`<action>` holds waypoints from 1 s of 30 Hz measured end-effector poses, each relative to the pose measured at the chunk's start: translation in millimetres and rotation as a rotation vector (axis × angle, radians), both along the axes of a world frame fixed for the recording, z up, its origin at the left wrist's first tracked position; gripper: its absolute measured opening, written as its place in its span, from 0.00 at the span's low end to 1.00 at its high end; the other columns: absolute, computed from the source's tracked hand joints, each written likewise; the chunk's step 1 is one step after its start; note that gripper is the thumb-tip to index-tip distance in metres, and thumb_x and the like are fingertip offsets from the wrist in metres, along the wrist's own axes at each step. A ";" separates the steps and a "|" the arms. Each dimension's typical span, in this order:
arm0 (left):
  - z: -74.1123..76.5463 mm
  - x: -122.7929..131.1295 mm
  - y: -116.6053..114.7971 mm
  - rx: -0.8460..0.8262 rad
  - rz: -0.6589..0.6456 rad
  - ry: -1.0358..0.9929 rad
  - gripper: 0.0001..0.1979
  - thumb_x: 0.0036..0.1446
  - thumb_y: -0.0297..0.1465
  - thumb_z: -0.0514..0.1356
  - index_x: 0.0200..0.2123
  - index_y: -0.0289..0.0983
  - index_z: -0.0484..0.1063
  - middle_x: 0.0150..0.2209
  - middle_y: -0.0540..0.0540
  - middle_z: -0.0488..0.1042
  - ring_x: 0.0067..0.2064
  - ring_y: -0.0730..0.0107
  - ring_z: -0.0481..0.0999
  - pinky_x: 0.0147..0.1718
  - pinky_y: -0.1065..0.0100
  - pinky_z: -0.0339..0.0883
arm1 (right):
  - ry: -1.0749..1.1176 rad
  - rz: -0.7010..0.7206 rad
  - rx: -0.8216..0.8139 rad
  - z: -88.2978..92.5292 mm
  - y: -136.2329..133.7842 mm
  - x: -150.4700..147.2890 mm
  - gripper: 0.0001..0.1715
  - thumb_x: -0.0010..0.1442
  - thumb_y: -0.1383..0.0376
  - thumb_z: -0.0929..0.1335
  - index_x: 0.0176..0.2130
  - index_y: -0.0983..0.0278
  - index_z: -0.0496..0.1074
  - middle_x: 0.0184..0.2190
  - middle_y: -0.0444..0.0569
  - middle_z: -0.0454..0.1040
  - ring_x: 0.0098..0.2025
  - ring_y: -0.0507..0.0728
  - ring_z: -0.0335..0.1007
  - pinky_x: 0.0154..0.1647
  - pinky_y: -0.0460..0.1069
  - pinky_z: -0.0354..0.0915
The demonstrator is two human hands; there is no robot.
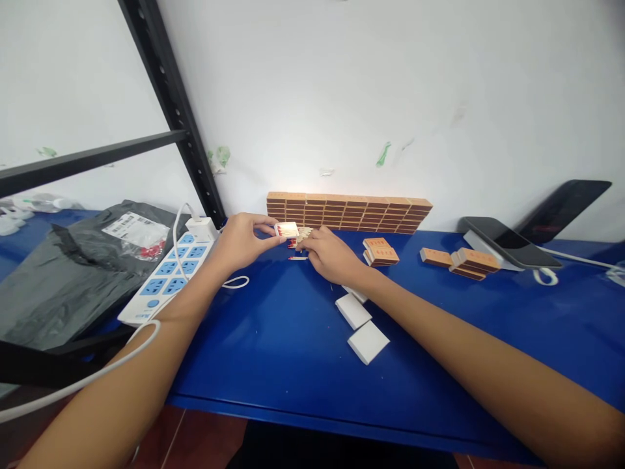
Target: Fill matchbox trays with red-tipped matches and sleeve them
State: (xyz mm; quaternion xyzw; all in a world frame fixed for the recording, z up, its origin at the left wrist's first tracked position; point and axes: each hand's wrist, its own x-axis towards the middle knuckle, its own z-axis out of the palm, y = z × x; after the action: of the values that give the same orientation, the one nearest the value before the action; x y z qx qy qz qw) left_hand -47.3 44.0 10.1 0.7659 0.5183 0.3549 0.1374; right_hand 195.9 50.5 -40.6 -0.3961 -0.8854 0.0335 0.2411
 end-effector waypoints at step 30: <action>0.1 0.3 0.6 0.009 0.000 0.005 0.21 0.54 0.45 0.74 0.46 0.38 0.87 0.38 0.44 0.87 0.42 0.51 0.86 0.45 0.57 0.76 | 0.011 0.003 -0.133 0.9 -1.6 -2.2 0.09 0.71 0.70 0.69 0.36 0.64 0.76 0.37 0.53 0.75 0.45 0.62 0.66 0.47 0.54 0.62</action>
State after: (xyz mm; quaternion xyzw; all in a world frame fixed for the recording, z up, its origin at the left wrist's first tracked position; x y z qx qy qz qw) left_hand -47.0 44.6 10.3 0.7675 0.5168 0.3554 0.1326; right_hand 193.8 48.9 -39.7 -0.4099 -0.8804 0.0949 0.2187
